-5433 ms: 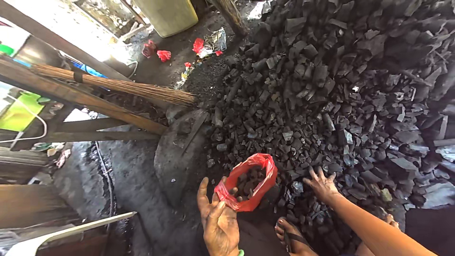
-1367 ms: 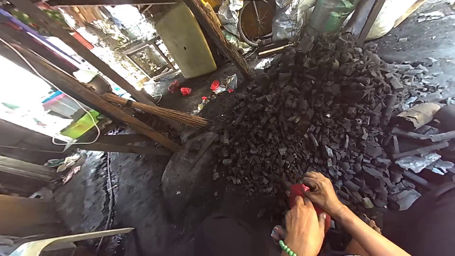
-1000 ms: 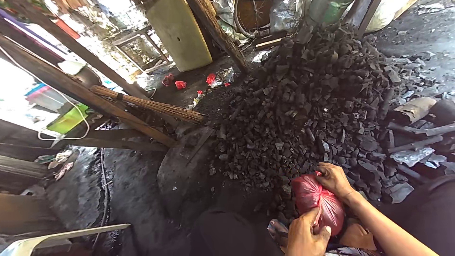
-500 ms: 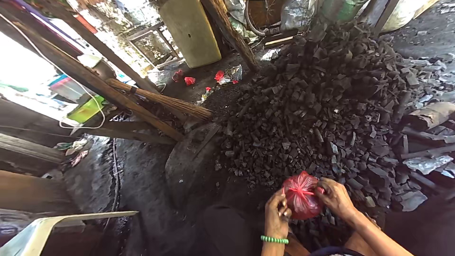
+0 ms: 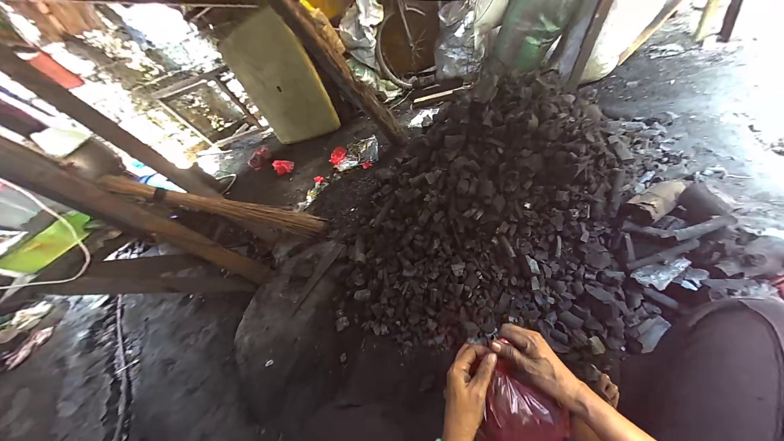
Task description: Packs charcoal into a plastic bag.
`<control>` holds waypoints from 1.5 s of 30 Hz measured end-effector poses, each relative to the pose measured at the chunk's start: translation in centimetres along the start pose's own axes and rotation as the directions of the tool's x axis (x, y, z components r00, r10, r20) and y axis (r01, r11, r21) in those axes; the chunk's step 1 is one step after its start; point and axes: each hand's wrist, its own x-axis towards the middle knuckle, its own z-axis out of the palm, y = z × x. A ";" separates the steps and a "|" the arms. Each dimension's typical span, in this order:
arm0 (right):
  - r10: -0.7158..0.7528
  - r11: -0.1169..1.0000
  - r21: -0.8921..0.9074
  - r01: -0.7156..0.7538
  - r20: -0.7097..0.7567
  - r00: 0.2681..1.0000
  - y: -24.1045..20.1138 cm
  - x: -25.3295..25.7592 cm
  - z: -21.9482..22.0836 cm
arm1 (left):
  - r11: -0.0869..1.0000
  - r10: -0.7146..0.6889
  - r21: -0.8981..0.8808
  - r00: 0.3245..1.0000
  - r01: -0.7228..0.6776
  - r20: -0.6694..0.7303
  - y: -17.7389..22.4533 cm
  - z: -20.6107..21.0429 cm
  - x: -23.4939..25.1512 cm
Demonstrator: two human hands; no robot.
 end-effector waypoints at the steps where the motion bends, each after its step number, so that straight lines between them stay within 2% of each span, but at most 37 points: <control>1: 0.072 0.993 0.092 -0.073 0.012 0.997 0.0 -0.4 0.1 | 1.000 -0.002 -0.026 1.000 0.002 -0.011 -0.2 0.3 0.0; 3: 0.180 0.955 0.221 -0.197 0.094 0.979 0.2 -1.1 -0.3 | 0.998 -0.005 -0.058 1.000 0.004 -0.023 -0.5 0.5 -0.2; 4: 0.182 0.951 0.226 -0.210 0.138 0.974 0.1 -1.3 -0.6 | 0.998 -0.005 -0.069 1.000 0.003 -0.027 -0.4 0.5 -0.3; 6: 0.096 0.986 0.115 -0.118 0.182 0.979 -0.3 -1.2 -0.9 | 0.998 -0.019 -0.065 0.998 0.016 -0.054 -0.2 0.7 -0.4; 8: -0.017 0.999 -0.046 0.023 0.121 0.992 -0.7 -1.2 -0.5 | 0.996 -0.065 -0.062 0.992 0.058 -0.105 0.2 0.8 -0.1; 10: -0.154 0.965 -0.212 0.154 0.017 0.988 -0.3 -1.3 0.1 | 0.991 -0.135 -0.039 0.979 0.130 -0.152 0.5 1.0 0.4; 12: -0.276 0.906 -0.337 0.257 -0.009 0.961 0.2 -1.3 0.3 | 0.980 -0.167 0.074 0.971 0.182 -0.173 0.8 1.1 0.8; 14: -0.265 0.902 -0.344 0.261 0.036 0.964 0.6 -1.5 -0.2 | 0.971 -0.108 0.194 0.979 0.142 -0.175 1.2 1.3 0.6; 16: -0.186 0.954 -0.227 0.195 0.064 0.981 1.1 -1.5 -0.9 | 0.954 0.020 0.298 0.989 0.025 -0.149 1.0 1.6 0.2; 18: -0.127 0.979 -0.152 0.139 0.086 0.988 1.3 -1.4 -1.5 | 0.889 0.194 0.439 0.975 -0.129 -0.106 0.4 2.0 0.0; 19: -0.116 0.979 -0.157 0.129 0.092 0.989 1.3 -1.4 -1.6 | 0.865 0.223 0.476 0.972 -0.162 -0.075 0.2 2.0 -0.1; 20: -0.110 0.975 -0.181 0.127 0.100 0.989 1.3 -1.5 -1.6 | 0.874 0.182 0.465 0.983 -0.143 -0.040 0.2 2.1 -0.2; 21: -0.119 0.968 -0.208 0.137 0.097 0.988 1.4 -1.6 -1.5 | 0.910 0.084 0.407 0.996 -0.074 -0.006 0.4 2.1 -0.2; 23: -0.162 0.957 -0.234 0.171 0.060 0.985 1.7 -1.8 -1.3 | 0.978 -0.180 0.117 0.983 0.175 0.038 0.9 2.1 -0.1; 24: -0.174 0.959 -0.219 0.179 0.043 0.984 1.9 -1.8 -1.4 | 0.952 -0.286 -0.102 0.957 0.289 0.043 0.9 2.3 0.0; 26: -0.146 0.974 -0.164 0.155 0.066 0.987 1.6 -1.5 -2.2 | 0.787 -0.422 -0.470 0.904 0.399 0.060 1.3 2.7 -0.2; 27: -0.114 0.982 -0.140 0.125 0.084 0.990 1.3 -1.3 -2.7 | 0.720 -0.457 -0.560 0.887 0.411 0.064 1.5 2.9 -0.4; 29: -0.056 0.994 -0.089 0.062 0.070 0.996 0.6 -1.0 -3.2 | 0.691 -0.460 -0.599 0.885 0.405 0.068 1.9 3.2 -0.8; 32: -0.031 0.995 0.094 0.036 -0.046 0.998 0.3 -0.8 -2.8 | 0.846 -0.283 -0.446 0.955 0.292 0.088 2.1 3.6 -1.4; 33: -0.045 0.992 0.117 0.056 -0.093 0.995 0.2 -0.7 -2.6 | 0.938 -0.174 -0.291 0.982 0.189 0.076 2.3 3.5 -1.5; 34: -0.074 0.992 0.091 0.088 -0.146 0.986 -0.1 -0.6 -2.4 | 0.997 -0.041 -0.065 0.997 0.045 0.063 2.6 3.3 -1.6; 35: -0.137 0.990 0.018 0.142 -0.190 0.972 -0.3 -0.5 -2.2 | 0.978 0.106 0.176 0.993 -0.115 0.057 3.0 3.1 -1.6; 36: -0.231 0.972 -0.101 0.215 -0.204 0.951 -0.5 -0.4 -2.2 | 0.902 0.221 0.363 0.972 -0.235 0.078 3.3 2.8 -1.5; 37: -0.334 0.928 -0.234 0.289 -0.180 0.925 -0.6 -0.3 -2.3 | 0.829 0.273 0.477 0.956 -0.292 0.111 3.5 2.4 -1.4; 38: -0.409 0.874 -0.342 0.344 -0.139 0.902 -0.7 -0.3 -2.6 | 0.794 0.269 0.527 0.952 -0.304 0.143 3.7 1.8 -1.3; 40: -0.423 0.819 -0.465 0.336 -0.094 0.901 -0.1 -0.7 -4.1 | 0.801 0.181 0.541 0.965 -0.257 0.191 2.9 0.3 -1.2; 43: -0.281 0.837 -0.517 0.180 -0.124 0.952 2.4 -1.8 -6.5 | 0.816 -0.067 0.571 0.968 -0.087 0.244 0.8 -1.9 -1.3; 45: -0.216 0.843 -0.526 0.110 -0.145 0.965 3.2 -2.0 -6.7 | 0.814 -0.153 0.581 0.961 -0.011 0.232 1.3 -1.9 -0.9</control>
